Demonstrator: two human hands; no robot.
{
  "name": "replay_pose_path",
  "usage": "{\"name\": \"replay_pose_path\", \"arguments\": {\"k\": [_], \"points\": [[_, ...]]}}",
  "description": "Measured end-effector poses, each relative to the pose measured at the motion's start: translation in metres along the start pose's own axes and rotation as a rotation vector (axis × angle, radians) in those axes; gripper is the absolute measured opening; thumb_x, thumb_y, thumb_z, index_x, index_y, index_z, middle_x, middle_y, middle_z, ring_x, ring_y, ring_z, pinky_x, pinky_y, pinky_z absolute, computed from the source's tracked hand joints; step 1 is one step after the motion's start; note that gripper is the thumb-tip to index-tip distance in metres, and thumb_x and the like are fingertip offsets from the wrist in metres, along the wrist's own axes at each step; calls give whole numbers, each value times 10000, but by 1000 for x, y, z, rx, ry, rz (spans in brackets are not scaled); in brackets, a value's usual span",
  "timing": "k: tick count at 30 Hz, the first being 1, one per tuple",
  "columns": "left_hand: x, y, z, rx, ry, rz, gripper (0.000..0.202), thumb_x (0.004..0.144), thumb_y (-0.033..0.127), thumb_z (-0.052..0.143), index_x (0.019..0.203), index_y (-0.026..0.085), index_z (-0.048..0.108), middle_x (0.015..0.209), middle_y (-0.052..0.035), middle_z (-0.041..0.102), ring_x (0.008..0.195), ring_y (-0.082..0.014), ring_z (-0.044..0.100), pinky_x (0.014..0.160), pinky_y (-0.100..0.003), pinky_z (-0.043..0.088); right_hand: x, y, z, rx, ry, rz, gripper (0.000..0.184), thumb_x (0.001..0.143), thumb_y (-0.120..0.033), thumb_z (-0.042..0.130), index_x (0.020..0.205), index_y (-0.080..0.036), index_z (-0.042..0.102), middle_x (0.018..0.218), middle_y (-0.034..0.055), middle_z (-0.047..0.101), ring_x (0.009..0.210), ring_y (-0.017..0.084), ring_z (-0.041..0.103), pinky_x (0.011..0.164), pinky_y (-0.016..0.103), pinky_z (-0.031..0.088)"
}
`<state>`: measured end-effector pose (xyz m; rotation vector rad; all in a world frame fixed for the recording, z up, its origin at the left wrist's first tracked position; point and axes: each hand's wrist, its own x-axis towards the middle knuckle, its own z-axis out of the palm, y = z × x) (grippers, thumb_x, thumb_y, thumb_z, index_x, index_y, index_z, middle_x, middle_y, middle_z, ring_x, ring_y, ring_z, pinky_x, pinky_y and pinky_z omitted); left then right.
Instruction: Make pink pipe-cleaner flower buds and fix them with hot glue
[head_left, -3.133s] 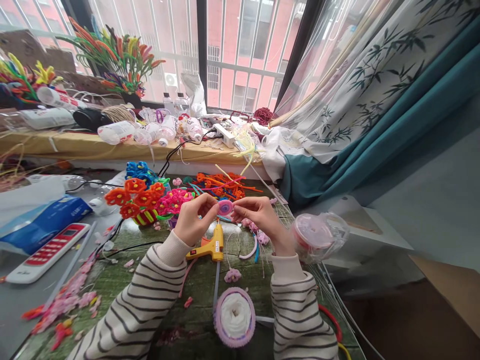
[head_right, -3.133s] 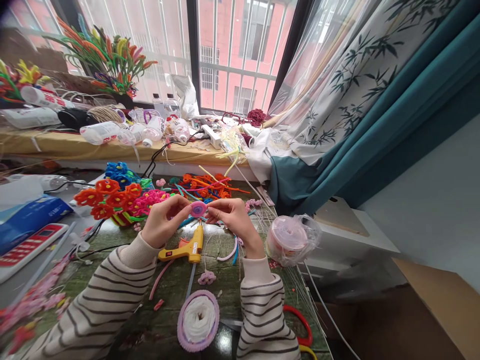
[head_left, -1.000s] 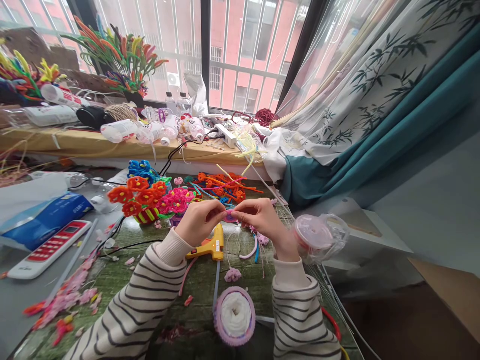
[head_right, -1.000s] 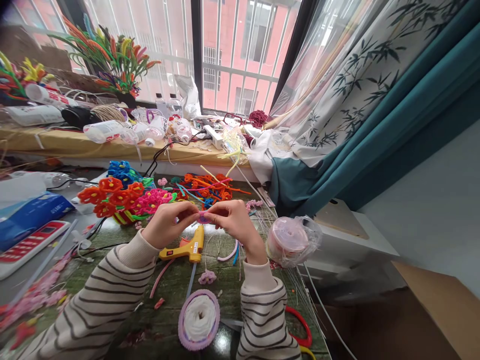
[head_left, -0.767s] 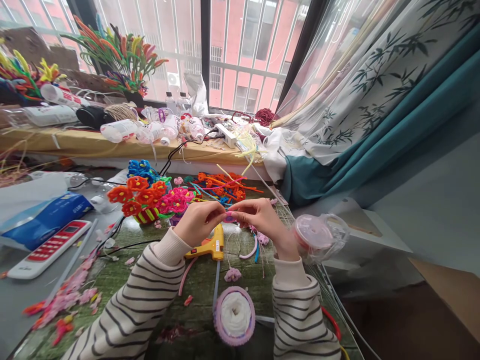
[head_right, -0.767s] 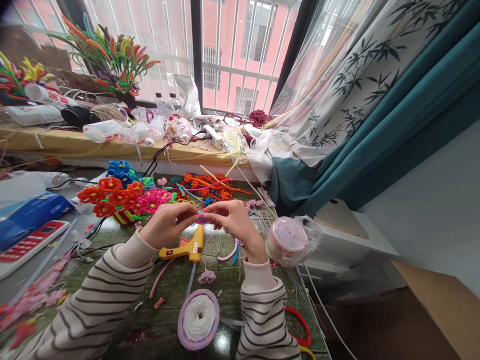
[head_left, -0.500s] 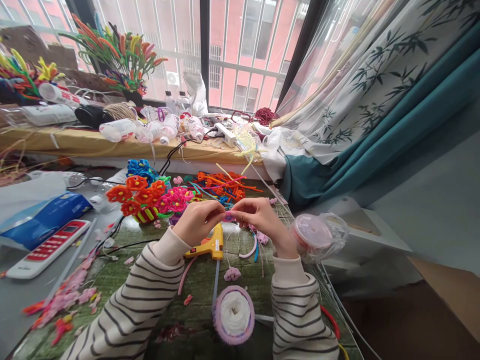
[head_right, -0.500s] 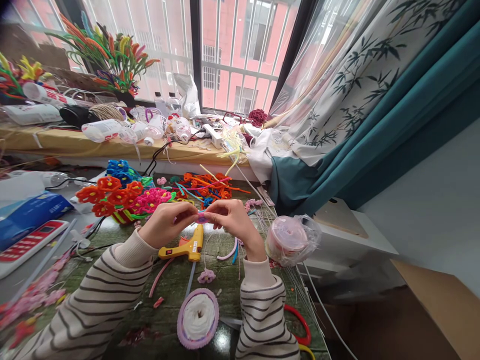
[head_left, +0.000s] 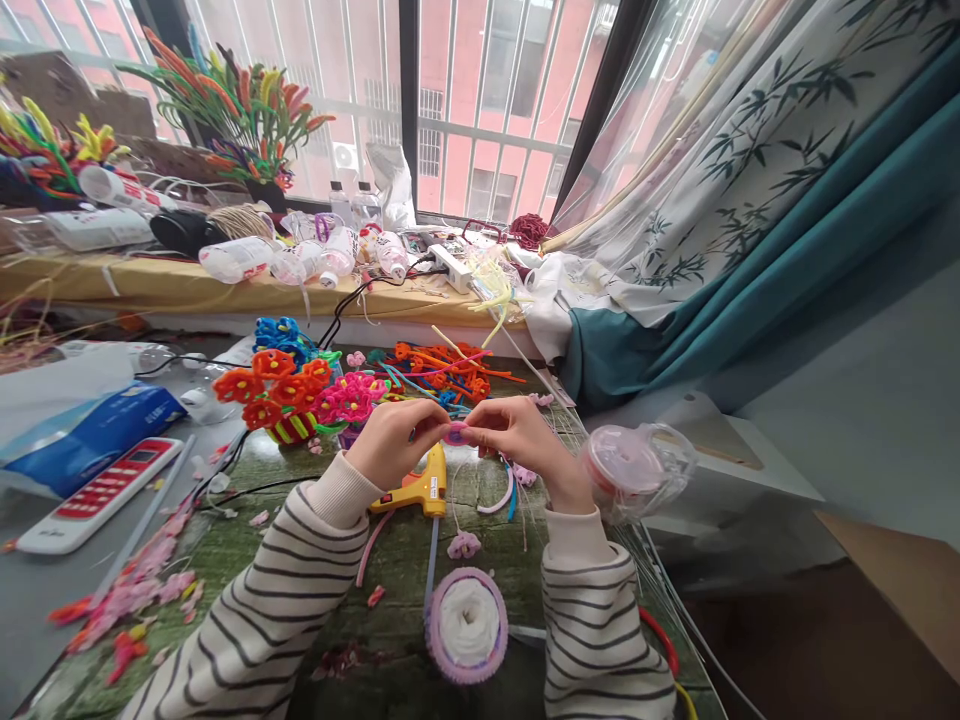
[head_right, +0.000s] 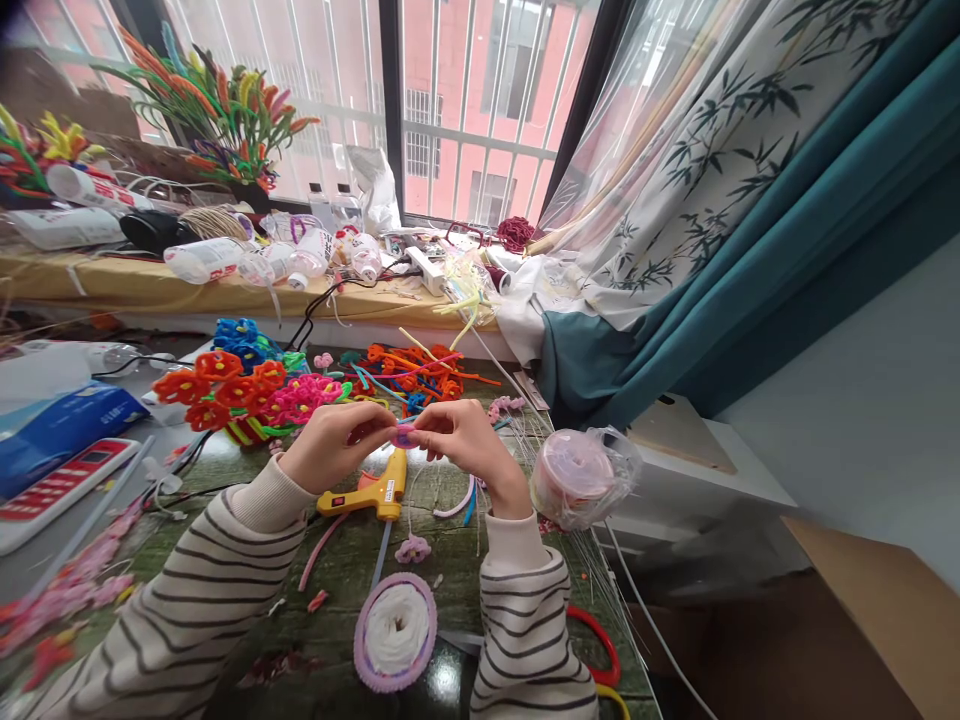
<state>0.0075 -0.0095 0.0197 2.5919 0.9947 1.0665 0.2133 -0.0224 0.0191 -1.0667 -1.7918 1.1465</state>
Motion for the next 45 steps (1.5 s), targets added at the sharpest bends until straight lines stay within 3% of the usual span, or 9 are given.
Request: {"name": "replay_pose_path", "arguments": {"k": [5,7,12,15,20,24,29,35,45], "points": [[-14,14,2,121,286,-205,138,915,225,514,907,171,640,810,-26,717,614,-122,609,625,-229,470,-1,7,-6,38,32,37,406,717,-535,762,755,-134,709,601,22,650,517,126,583,468,215,420],[-27,18,3,229,152,-266,153,908,212,494,884,172,640,816,-40,713,664,-156,638,663,-263,485,-3,8,-10,66,42,51,412,705,-536,770,771,-134,706,612,25,651,526,133,590,471,222,426],[-59,21,9,482,-456,-365,239,833,122,519,1006,161,679,981,-125,705,911,-272,663,772,-367,495,-10,-1,-16,137,53,33,418,691,-537,781,785,-136,708,625,25,653,549,143,602,526,248,469],[-67,22,17,563,-554,-394,360,835,88,514,1171,140,633,1059,-157,688,991,-314,647,811,-427,479,-11,-4,-17,175,44,12,409,686,-530,788,780,-141,703,625,17,655,538,135,599,514,242,456],[-69,19,30,584,-545,-363,373,816,23,493,1143,138,631,963,-135,701,943,-300,669,800,-402,484,-9,-1,-15,191,20,9,387,694,-516,789,772,-148,696,611,11,659,532,133,611,482,226,435],[-77,1,32,532,-477,-323,390,767,17,514,1120,145,616,964,-123,702,921,-270,676,775,-353,516,-9,0,-16,187,36,10,391,694,-514,790,775,-144,692,612,11,662,536,133,610,520,242,467],[-89,-18,24,255,-49,-226,320,874,284,534,1158,155,604,1011,-104,736,863,-230,708,751,-303,549,-7,8,-19,168,93,10,422,710,-546,766,839,-150,700,703,39,691,579,156,639,535,260,496],[-90,-13,16,-75,246,-289,258,879,421,576,868,190,691,487,36,573,353,-109,446,346,-229,376,-3,18,-21,143,120,16,430,709,-550,766,858,-151,703,772,61,713,587,161,649,545,270,518],[-98,-23,18,-408,167,-392,317,947,448,478,958,208,685,407,59,425,305,-92,356,292,-234,295,-1,14,-17,85,77,4,393,727,-533,758,835,-158,709,703,39,679,585,157,631,527,254,488]]}}
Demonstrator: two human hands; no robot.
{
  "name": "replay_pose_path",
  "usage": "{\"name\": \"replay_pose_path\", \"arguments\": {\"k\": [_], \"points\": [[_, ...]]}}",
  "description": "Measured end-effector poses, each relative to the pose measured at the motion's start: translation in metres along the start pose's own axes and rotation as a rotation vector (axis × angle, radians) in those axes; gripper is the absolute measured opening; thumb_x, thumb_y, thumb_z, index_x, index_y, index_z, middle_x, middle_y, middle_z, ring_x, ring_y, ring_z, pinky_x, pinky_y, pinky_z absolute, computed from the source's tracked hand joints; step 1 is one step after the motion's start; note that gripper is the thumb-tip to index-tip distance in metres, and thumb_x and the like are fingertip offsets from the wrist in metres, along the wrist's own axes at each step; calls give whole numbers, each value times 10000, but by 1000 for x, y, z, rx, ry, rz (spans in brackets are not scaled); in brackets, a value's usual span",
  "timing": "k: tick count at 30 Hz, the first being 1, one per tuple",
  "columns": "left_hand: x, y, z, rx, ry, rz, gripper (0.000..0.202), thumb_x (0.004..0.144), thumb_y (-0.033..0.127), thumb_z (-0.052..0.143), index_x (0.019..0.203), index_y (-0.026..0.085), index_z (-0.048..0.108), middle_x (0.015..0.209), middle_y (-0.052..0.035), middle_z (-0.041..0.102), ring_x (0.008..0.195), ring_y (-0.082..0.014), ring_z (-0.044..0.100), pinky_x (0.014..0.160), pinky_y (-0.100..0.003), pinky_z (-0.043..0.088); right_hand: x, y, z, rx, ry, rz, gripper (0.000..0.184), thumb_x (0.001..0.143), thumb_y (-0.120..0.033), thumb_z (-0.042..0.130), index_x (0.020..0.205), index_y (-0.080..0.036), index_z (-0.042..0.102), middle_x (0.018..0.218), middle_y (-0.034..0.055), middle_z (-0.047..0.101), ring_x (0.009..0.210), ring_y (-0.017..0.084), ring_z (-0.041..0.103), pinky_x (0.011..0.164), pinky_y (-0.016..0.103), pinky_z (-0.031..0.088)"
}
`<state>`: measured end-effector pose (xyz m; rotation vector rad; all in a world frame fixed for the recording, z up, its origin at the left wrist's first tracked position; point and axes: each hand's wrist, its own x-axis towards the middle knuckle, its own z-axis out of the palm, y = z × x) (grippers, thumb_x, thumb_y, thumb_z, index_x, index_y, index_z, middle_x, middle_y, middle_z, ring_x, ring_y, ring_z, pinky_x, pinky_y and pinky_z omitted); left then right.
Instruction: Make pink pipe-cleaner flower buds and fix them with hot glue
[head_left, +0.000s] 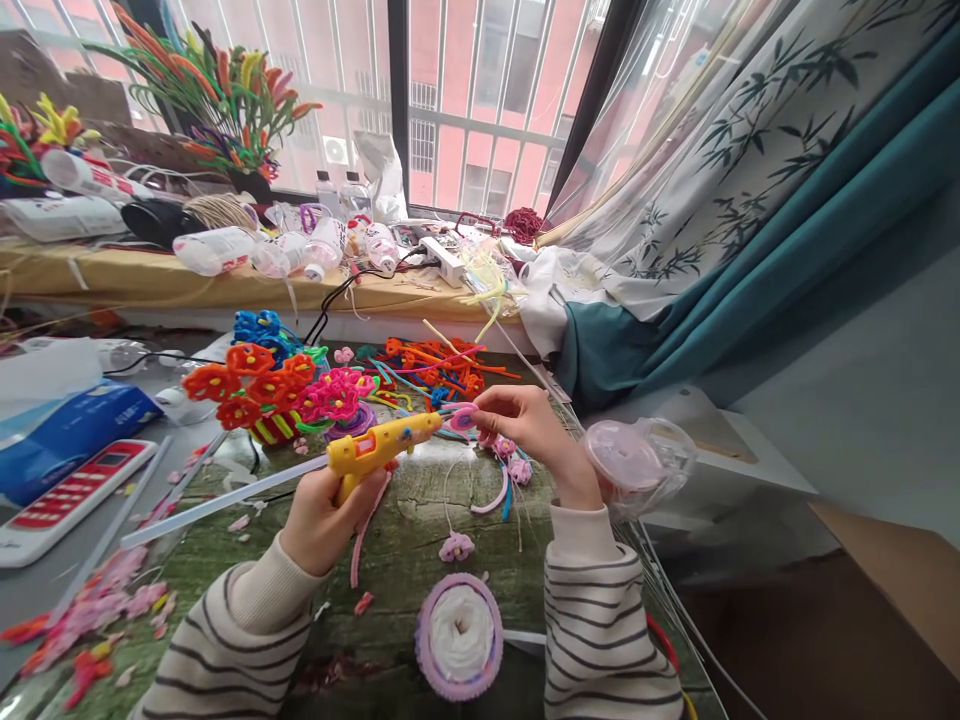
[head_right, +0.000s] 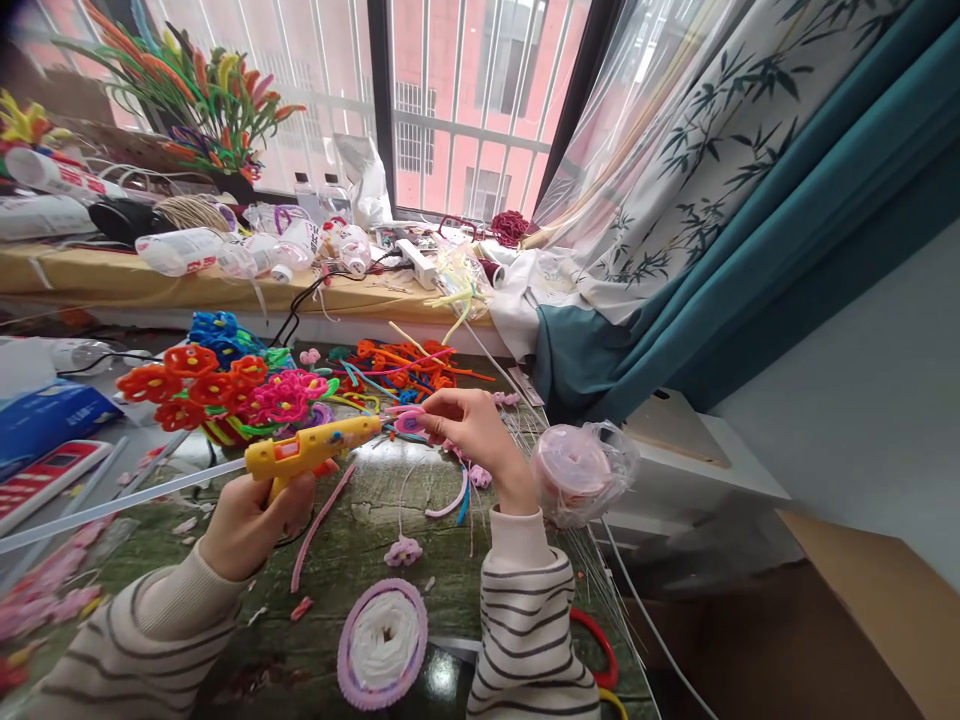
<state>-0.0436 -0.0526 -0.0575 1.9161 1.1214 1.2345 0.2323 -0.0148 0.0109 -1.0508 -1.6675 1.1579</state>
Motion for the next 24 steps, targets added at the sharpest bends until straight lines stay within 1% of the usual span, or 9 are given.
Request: {"name": "replay_pose_path", "arguments": {"k": [4,7,13,17,24], "points": [[-1,-1,0,75,15,50,299,953,423,469,938,209,676,393,65,418,322,-96,384,317,-228,326,0,-4,3,-26,6,0,381,727,-526,760,824,-161,711,679,26,663,570,151,616,522,251,473],[-1,-1,-1,79,22,68,284,949,412,483,936,201,672,396,70,415,333,-89,384,328,-215,334,-1,-7,5,-41,-4,5,392,717,-535,763,825,-160,722,694,29,674,564,149,615,516,249,468],[-1,-1,-1,-4,1,30,254,950,403,491,933,215,661,402,80,362,315,-78,332,309,-213,313,0,-10,8,-48,-23,-7,384,718,-535,761,791,-160,722,674,28,668,559,150,604,502,245,455],[-1,-3,0,4,7,36,246,948,412,494,907,234,659,404,80,372,317,-82,335,316,-218,321,1,-12,9,-39,-32,-18,363,729,-513,762,785,-157,719,669,29,664,560,148,598,505,244,451],[-2,-5,-1,41,-1,28,329,948,458,472,850,194,643,385,72,384,341,-92,372,345,-218,332,0,-13,9,-65,-31,-33,367,737,-520,754,782,-158,719,662,27,661,547,141,584,492,240,436]]}}
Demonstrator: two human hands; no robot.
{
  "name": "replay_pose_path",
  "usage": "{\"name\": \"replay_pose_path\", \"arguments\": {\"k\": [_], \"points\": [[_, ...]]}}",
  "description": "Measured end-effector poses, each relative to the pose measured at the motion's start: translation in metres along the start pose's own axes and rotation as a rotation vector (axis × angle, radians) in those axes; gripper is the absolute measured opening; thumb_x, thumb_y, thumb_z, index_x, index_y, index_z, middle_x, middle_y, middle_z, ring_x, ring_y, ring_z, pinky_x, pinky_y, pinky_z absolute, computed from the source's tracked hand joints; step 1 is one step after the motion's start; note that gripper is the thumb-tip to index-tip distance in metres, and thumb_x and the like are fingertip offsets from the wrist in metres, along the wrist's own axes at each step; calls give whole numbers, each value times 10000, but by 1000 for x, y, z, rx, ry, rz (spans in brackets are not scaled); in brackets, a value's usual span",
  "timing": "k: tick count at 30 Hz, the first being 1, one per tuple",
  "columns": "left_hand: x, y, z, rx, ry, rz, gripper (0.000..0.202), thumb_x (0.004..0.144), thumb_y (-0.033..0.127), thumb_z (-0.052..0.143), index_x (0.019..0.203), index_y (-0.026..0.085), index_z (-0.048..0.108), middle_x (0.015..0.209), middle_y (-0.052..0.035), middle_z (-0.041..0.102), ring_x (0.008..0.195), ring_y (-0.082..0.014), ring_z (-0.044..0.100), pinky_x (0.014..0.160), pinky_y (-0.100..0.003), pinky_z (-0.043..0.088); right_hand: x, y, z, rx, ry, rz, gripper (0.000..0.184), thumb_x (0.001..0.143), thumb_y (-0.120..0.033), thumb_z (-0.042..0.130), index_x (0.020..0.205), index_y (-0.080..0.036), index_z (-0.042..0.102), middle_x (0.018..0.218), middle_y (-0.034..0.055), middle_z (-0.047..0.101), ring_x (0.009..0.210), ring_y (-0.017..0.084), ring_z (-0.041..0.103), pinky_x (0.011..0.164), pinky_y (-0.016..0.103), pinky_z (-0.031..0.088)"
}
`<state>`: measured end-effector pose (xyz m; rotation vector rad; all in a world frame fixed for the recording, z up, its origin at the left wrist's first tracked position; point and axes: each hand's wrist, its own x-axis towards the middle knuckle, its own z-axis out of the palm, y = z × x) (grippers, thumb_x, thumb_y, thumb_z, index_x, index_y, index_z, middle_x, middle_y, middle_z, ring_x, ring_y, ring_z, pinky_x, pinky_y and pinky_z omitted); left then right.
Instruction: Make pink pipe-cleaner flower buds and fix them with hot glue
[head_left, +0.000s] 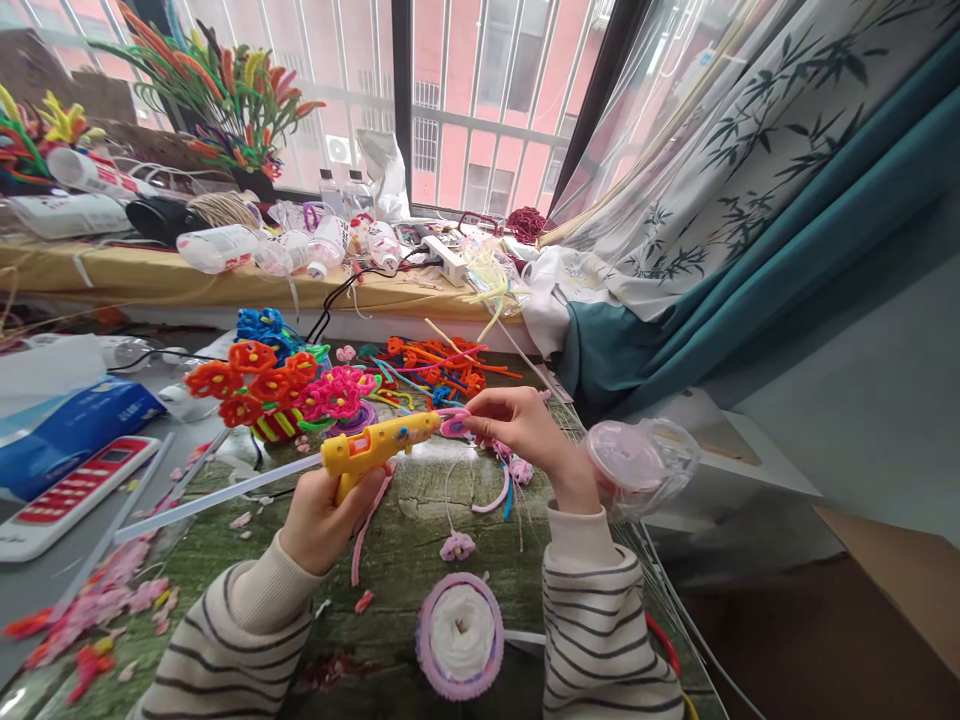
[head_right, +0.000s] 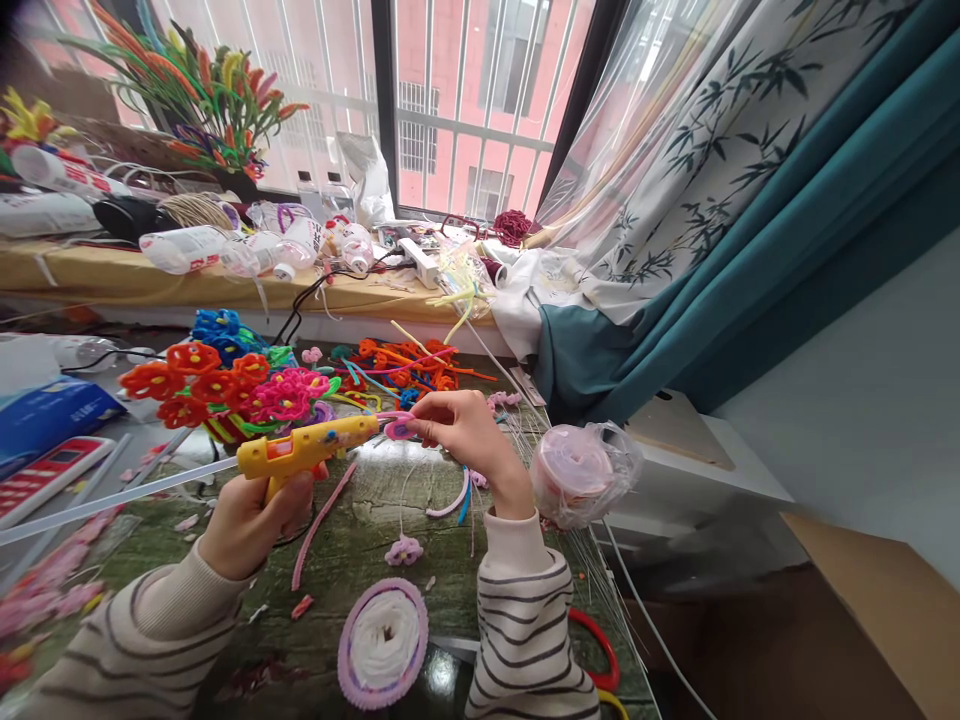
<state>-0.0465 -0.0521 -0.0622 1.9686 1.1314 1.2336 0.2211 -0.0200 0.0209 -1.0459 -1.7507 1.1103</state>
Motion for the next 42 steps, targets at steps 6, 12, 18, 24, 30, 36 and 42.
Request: {"name": "replay_pose_path", "arguments": {"k": [6,12,18,24,30,36,42], "points": [[0,4,0,-14,6,-42,359,933,466,484,762,177,611,387,71,379,336,-75,342,345,-205,301,0,0,0,4,-4,-11,375,755,-515,743,791,-143,720,677,34,670,556,137,585,499,234,442],[-2,19,4,-88,78,-246,403,874,520,538,655,181,559,408,65,374,333,-72,310,344,-217,260,-1,-1,0,6,0,-10,379,751,-509,749,793,-133,720,677,33,661,557,132,585,506,230,448],[-2,27,4,-92,87,-281,362,852,493,559,669,181,572,417,61,393,356,-81,314,364,-227,256,-1,0,0,13,5,3,376,753,-506,745,809,-136,723,684,36,661,558,134,575,500,233,433],[-1,26,4,-75,98,-278,356,850,492,549,680,179,564,413,69,384,361,-75,299,369,-225,251,-2,4,0,23,10,-11,354,765,-482,742,833,-135,729,708,40,672,571,133,576,515,237,436],[-1,26,5,-99,97,-301,355,848,497,544,688,180,553,417,78,373,355,-65,294,368,-215,241,-3,1,0,34,18,-9,350,766,-480,742,829,-136,730,713,40,676,574,135,593,518,233,455],[-1,27,4,-114,93,-285,356,854,495,536,682,183,545,397,75,380,345,-72,302,367,-225,250,-2,5,-2,35,28,-20,347,749,-480,756,839,-146,729,745,40,688,601,143,613,551,243,486],[0,27,4,-98,102,-303,361,836,517,545,686,188,551,396,74,377,341,-77,290,359,-227,243,-3,3,-4,64,30,-14,328,756,-456,761,847,-142,730,720,33,665,599,139,604,554,242,489]]}}
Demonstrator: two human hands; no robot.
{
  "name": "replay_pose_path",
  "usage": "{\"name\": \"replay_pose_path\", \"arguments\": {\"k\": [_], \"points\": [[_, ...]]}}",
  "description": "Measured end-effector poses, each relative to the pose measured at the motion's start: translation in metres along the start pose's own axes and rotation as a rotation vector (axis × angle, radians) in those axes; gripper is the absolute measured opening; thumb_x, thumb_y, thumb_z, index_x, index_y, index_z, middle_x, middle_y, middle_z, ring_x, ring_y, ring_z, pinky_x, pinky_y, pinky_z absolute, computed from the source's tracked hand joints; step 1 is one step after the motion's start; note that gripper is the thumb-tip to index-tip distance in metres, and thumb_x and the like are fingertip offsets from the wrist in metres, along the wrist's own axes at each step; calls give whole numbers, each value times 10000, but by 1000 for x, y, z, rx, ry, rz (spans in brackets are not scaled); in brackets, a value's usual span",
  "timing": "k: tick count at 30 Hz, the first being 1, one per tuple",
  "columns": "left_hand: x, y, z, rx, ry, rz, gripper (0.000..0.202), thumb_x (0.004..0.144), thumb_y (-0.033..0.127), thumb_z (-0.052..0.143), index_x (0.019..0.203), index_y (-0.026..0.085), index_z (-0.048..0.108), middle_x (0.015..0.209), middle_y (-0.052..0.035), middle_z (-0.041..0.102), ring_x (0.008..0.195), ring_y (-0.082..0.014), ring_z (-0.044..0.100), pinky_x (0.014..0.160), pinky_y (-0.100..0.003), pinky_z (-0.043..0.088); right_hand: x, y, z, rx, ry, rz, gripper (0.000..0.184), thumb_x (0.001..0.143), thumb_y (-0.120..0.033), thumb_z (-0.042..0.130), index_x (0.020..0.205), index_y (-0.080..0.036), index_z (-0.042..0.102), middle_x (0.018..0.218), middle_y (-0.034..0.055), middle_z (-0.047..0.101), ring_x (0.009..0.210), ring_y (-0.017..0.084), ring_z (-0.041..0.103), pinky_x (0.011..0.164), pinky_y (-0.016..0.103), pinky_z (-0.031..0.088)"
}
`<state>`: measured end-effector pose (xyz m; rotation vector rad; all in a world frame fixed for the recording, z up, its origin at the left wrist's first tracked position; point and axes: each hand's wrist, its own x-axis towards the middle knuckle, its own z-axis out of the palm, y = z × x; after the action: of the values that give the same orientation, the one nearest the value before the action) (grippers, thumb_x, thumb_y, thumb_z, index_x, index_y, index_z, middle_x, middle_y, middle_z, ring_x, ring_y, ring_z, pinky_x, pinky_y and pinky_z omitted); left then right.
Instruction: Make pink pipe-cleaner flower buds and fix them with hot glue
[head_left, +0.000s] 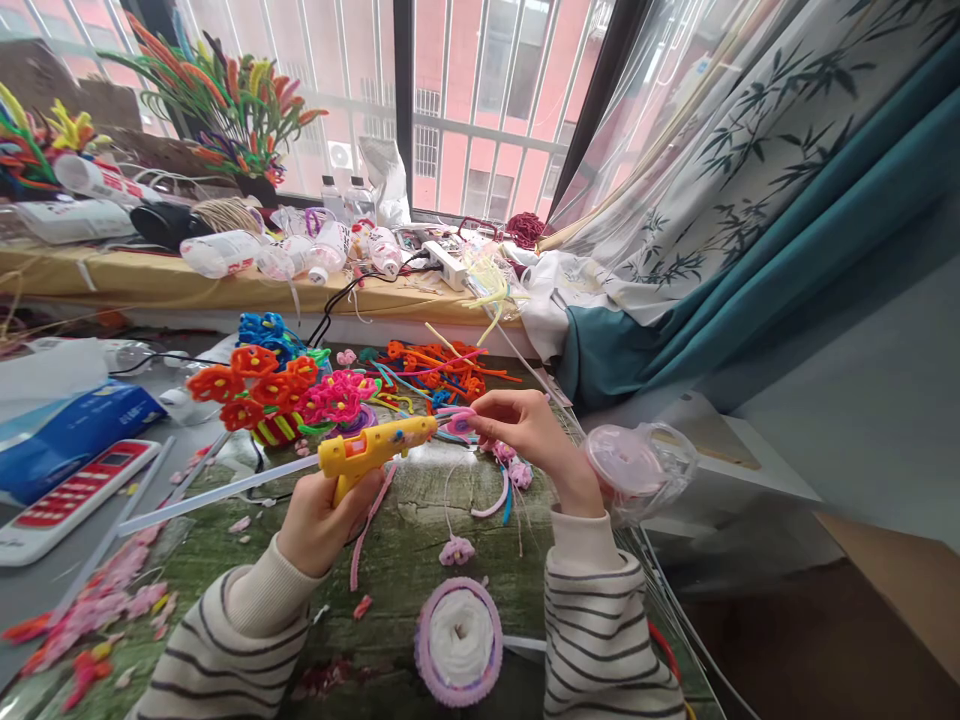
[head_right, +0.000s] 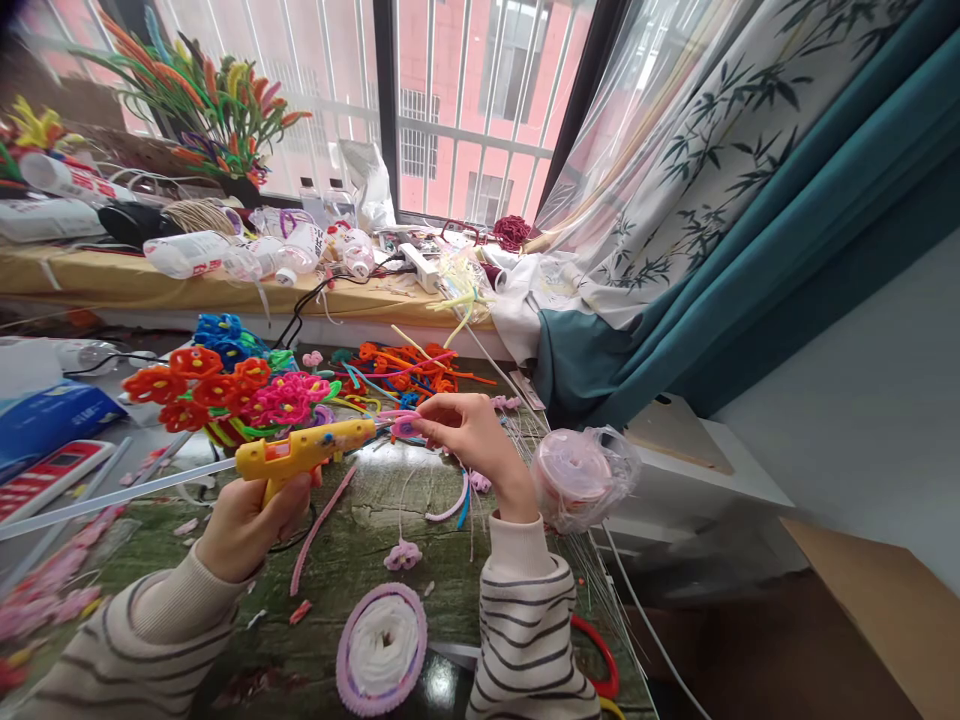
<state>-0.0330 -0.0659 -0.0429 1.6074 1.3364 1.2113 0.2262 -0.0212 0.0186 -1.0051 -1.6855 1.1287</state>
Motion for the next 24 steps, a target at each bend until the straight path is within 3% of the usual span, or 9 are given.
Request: {"name": "replay_pose_path", "arguments": {"k": [24], "points": [[-2,6,-1,-78,-43,-31,399,843,545,557,674,186,518,419,64,367,371,-71,293,389,-237,229,1,-3,5,3,-31,9,365,754,-505,741,807,-145,712,709,34,664,580,138,592,540,247,480]]}}
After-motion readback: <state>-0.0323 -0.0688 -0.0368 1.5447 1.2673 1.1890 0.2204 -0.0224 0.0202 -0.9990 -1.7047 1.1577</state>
